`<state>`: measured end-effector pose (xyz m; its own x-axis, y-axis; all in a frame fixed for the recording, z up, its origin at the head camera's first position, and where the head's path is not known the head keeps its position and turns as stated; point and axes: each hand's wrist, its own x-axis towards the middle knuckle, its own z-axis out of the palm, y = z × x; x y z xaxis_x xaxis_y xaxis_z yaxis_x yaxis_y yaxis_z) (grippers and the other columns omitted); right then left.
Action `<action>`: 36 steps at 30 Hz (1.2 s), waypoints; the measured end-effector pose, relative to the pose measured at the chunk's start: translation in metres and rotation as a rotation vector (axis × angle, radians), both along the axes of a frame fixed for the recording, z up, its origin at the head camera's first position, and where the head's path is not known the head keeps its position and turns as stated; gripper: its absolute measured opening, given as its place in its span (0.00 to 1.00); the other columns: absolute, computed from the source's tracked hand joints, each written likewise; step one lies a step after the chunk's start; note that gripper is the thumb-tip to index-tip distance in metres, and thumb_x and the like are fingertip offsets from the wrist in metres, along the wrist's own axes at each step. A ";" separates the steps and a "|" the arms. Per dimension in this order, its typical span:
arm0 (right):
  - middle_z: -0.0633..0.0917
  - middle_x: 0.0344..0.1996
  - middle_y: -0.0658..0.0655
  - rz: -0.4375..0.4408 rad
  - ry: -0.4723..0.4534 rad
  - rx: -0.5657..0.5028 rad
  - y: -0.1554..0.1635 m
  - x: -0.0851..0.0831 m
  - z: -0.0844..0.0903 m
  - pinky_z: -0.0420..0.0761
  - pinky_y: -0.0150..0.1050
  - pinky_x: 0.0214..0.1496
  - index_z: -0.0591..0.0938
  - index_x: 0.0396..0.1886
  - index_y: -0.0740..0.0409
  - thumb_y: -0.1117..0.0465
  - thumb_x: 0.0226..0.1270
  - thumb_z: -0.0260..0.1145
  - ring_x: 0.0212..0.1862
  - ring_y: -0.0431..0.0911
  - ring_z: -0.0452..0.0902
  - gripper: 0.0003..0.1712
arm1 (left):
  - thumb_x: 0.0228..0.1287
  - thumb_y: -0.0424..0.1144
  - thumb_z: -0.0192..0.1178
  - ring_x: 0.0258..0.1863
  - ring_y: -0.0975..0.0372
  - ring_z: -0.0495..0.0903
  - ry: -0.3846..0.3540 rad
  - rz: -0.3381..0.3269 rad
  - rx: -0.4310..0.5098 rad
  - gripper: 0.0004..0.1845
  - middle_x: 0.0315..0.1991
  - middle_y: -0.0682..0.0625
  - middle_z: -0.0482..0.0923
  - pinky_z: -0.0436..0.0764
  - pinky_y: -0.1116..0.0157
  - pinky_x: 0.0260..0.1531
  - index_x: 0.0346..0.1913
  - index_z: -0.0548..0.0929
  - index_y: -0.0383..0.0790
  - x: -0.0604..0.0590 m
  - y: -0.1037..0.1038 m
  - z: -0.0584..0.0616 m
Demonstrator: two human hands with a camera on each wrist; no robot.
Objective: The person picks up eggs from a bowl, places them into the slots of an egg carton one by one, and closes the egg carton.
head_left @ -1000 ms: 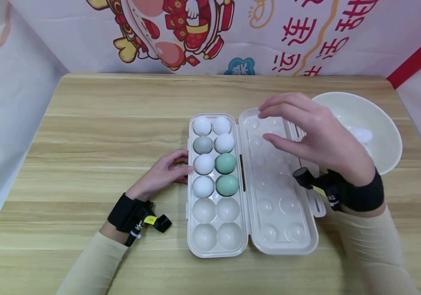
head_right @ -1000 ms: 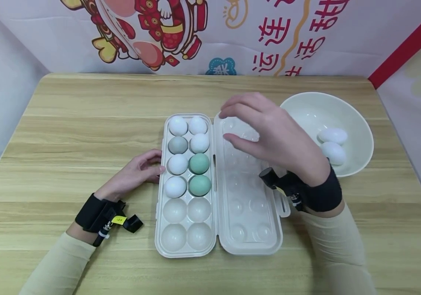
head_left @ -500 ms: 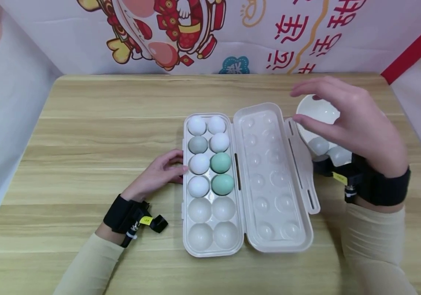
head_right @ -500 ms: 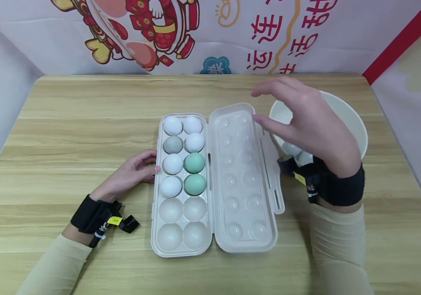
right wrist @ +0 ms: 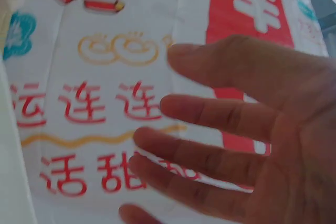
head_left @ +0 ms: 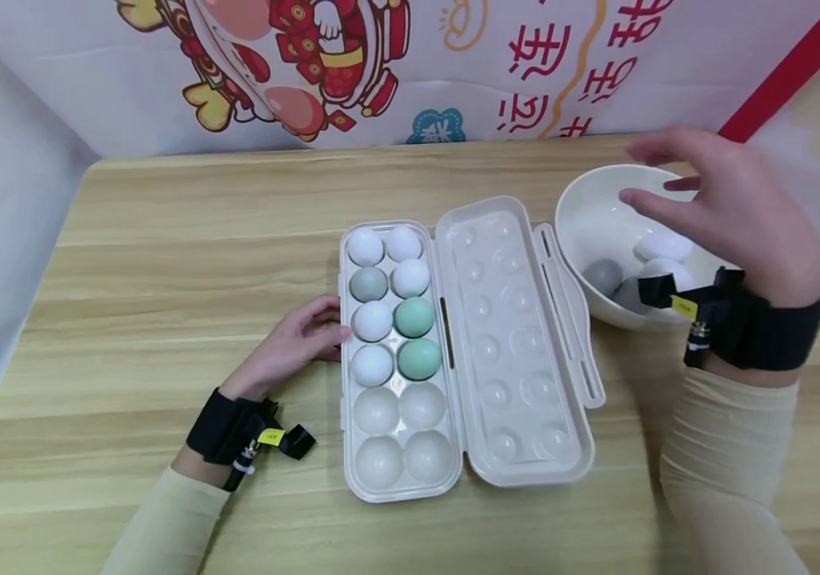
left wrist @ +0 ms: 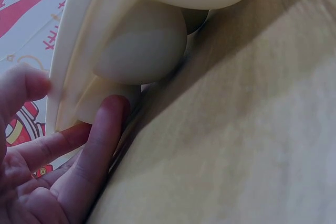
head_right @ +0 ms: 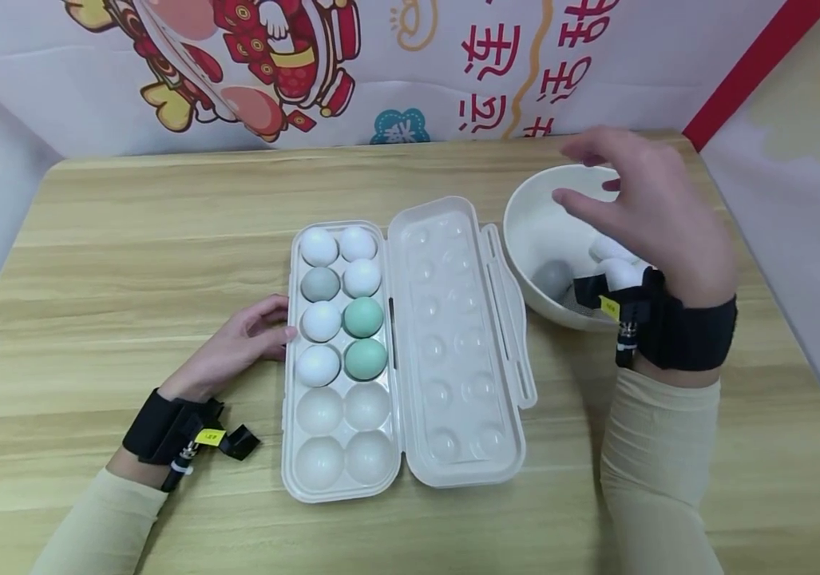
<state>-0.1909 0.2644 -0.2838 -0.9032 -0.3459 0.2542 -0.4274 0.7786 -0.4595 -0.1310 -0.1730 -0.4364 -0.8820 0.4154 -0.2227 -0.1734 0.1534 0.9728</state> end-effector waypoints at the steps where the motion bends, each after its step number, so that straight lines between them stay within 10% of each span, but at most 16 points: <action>1: 0.78 0.54 0.64 -0.023 -0.034 0.022 0.003 -0.004 -0.002 0.67 0.16 0.47 0.75 0.61 0.63 0.60 0.65 0.68 0.53 0.48 0.71 0.26 | 0.70 0.33 0.56 0.45 0.52 0.78 0.001 0.000 0.001 0.20 0.53 0.36 0.72 0.84 0.56 0.42 0.61 0.69 0.30 0.000 0.000 0.000; 8: 0.72 0.56 0.74 -0.128 -0.265 0.103 0.029 -0.027 -0.019 0.68 0.68 0.52 0.70 0.63 0.69 0.56 0.66 0.66 0.55 0.69 0.66 0.31 | 0.71 0.34 0.56 0.44 0.54 0.79 0.009 -0.001 0.019 0.20 0.53 0.36 0.72 0.84 0.57 0.41 0.61 0.69 0.30 0.001 0.000 -0.002; 22: 0.67 0.59 0.79 -0.187 -0.619 0.251 0.070 -0.048 -0.042 0.75 0.64 0.49 0.66 0.65 0.69 0.46 0.67 0.63 0.54 0.71 0.65 0.38 | 0.71 0.33 0.55 0.43 0.55 0.80 0.012 -0.008 0.036 0.20 0.53 0.36 0.72 0.84 0.57 0.41 0.62 0.68 0.29 0.001 0.002 -0.001; 36: 0.76 0.50 0.74 -0.154 -0.696 0.193 0.080 -0.045 -0.050 0.81 0.41 0.37 0.68 0.65 0.70 0.58 0.69 0.62 0.44 0.59 0.72 0.30 | 0.71 0.32 0.54 0.42 0.55 0.80 0.013 0.003 0.024 0.21 0.54 0.36 0.70 0.84 0.58 0.41 0.63 0.67 0.29 0.001 0.002 -0.002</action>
